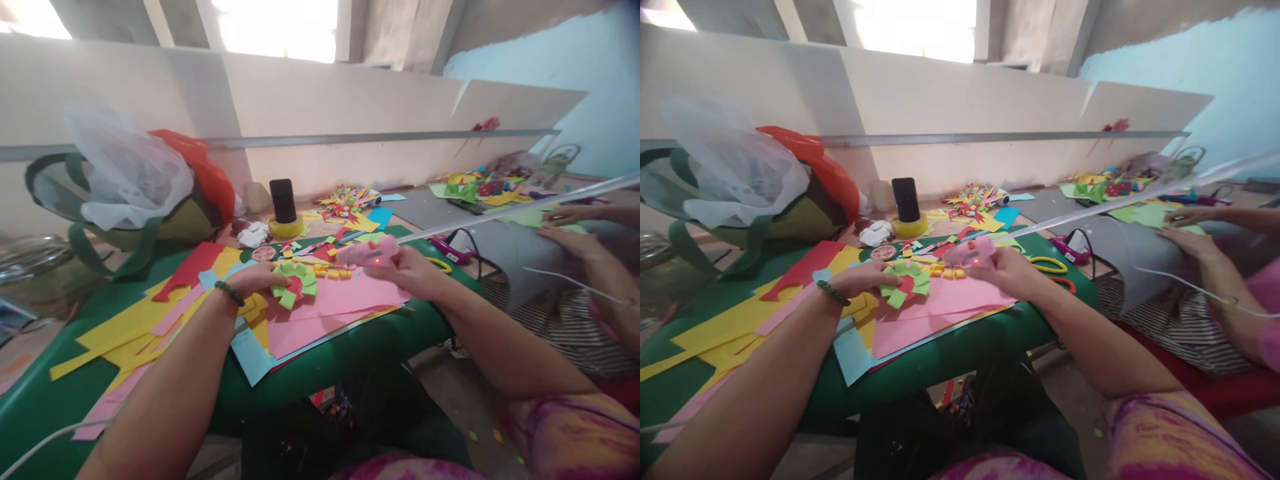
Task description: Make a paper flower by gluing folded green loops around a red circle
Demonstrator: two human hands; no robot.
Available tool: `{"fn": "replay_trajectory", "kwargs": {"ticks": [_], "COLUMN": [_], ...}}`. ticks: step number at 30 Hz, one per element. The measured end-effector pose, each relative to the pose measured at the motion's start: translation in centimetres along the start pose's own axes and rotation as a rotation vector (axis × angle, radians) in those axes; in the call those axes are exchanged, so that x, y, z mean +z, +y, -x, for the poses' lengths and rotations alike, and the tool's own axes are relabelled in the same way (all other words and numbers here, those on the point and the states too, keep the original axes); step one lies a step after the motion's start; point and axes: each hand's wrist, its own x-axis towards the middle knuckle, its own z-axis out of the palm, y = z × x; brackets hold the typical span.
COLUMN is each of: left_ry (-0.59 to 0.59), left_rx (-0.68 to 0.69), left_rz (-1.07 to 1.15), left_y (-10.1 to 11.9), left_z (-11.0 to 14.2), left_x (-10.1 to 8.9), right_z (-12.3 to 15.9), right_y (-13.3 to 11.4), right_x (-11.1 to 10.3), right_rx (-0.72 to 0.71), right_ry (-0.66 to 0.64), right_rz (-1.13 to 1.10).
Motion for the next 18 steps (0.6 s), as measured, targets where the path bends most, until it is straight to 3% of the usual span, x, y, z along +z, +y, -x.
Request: {"fn": "replay_trajectory", "kwargs": {"ticks": [3,5,8,11,18], "left_ry": [0.072,0.173,0.356,0.46,0.605], "left_rx": [0.143,0.227,0.331,0.411,0.398], "left_rz": [0.233,0.424,0.706,0.915,1.097], "left_y": [-0.1,0.1,0.5,0.9,1.3], "left_z": [-0.2,-0.3,-0.2,0.1,0.7], "left_x": [-1.0,-1.4,-1.8,-2.2,-3.1], "right_z": [-1.4,-2.7,-4.8,-6.5,-9.3], "right_y": [3.5,6.0,9.2,11.3,13.8], "right_x": [-2.7,-3.9,-4.7,-4.1,-2.3], "right_rx": [0.131,0.227,0.327,0.389,0.441], "right_ry": [0.259,0.323,0.21,0.094,-0.058], "right_rz": [0.083,0.147,0.215,0.26,0.386]}}
